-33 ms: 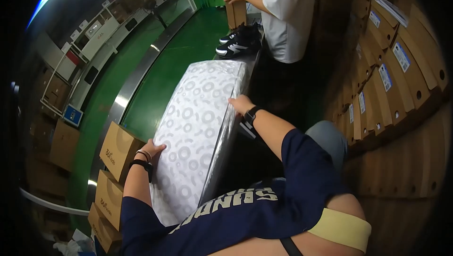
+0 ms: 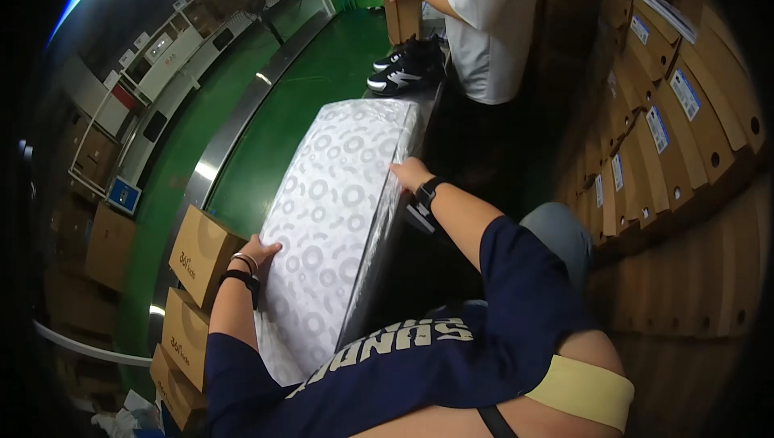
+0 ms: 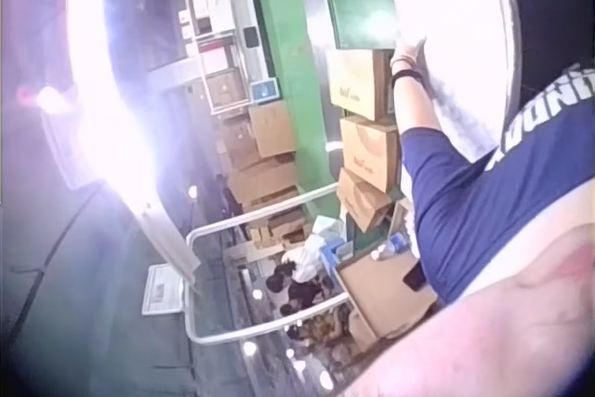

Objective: Inspecting manufactured shoes for quality and packing them into boxes with tissue paper.

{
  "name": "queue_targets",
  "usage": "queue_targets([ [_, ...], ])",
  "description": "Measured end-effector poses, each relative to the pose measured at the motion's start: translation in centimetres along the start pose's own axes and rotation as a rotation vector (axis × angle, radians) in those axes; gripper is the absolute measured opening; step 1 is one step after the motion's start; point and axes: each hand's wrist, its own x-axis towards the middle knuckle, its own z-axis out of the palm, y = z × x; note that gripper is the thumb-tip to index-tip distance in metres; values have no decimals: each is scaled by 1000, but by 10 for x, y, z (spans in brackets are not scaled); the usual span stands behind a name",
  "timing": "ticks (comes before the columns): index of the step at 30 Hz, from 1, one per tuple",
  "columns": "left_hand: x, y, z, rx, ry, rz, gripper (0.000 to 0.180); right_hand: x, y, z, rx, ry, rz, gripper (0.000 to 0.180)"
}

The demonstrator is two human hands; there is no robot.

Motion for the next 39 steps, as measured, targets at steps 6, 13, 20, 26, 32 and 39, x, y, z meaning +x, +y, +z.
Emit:
queue_targets([
  [6,-6,-9,9,11,155,-29,89,-8,32,-4,74,-8,-42,36],
  [13,-22,-5,10,30,181,-85,84,-30,17,-18,138,-7,-15,35],
  [20,-24,1,12,34,259,-56,84,-40,17,-33,103,-41,-27,35],
  [26,-17,-22,16,-42,196,-9,84,-42,17,-12,166,-13,-30,30],
  [32,-25,-11,7,13,158,-97,83,-43,-2,11,-203,66,-156,28],
  [39,-73,30,22,-167,697,614,59,-60,-47,53,-737,306,-750,44],
])
